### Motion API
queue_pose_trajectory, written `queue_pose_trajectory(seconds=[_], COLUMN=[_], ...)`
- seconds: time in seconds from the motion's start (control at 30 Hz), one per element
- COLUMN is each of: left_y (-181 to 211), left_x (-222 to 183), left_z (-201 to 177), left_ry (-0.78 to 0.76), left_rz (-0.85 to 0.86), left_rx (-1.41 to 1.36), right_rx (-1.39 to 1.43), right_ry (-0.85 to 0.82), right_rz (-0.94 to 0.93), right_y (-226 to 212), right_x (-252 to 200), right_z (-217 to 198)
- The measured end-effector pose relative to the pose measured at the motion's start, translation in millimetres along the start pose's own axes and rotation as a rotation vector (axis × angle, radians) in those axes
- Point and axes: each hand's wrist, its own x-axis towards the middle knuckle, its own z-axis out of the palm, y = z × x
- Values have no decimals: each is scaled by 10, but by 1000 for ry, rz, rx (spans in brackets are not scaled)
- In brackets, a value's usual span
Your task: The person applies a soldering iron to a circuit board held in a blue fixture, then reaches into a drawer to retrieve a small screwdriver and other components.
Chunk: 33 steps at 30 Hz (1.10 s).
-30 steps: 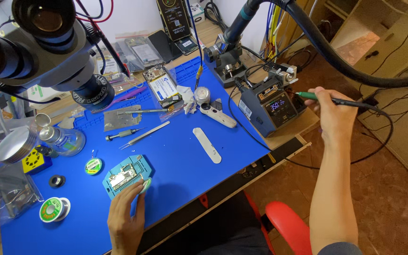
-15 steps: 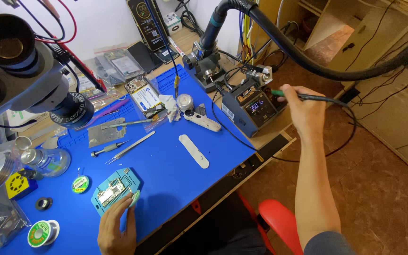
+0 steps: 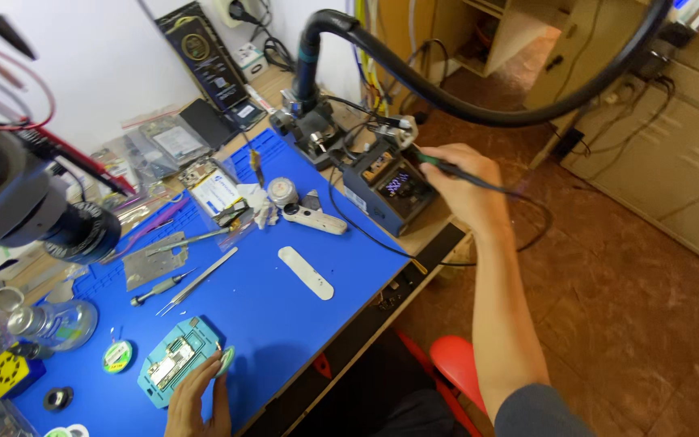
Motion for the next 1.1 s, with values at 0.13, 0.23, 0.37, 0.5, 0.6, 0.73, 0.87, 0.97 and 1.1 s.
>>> queue_pose_trajectory(seconds=[0.13,0.23,0.37,0.5,0.6,0.73,0.87,0.97,1.1], left_y=[175,-14,44,11,-27,-41,-29,70,42], left_x=[46,-64,-42,-78,-94,-98,-80,-74,-75], left_z=[104,115,80,87,105,113,117,42,88], left_ry=[128,70,71,62,63,39,43,66,78], left_rz=[-144,-92,-115,-100,-126,-139,-121,-135,-144], left_rx=[40,-34,-5,15,-13,-13,-18,-39,-57], right_rx=[-76,-53,-62,-21,-21,404,377,539,993], right_ry=[-83,-39,-89,-88,7,125,111,176,214], right_rz=[74,59,145,103,339,359,505,518,463], right_y=[-56,-71,-117,57,-209,110,123,239,600], right_x=[35,1,1,39,-56,69,115,65,-29], right_z=[-128,-121,-164,-41,-295,-77,-101,-219,-252])
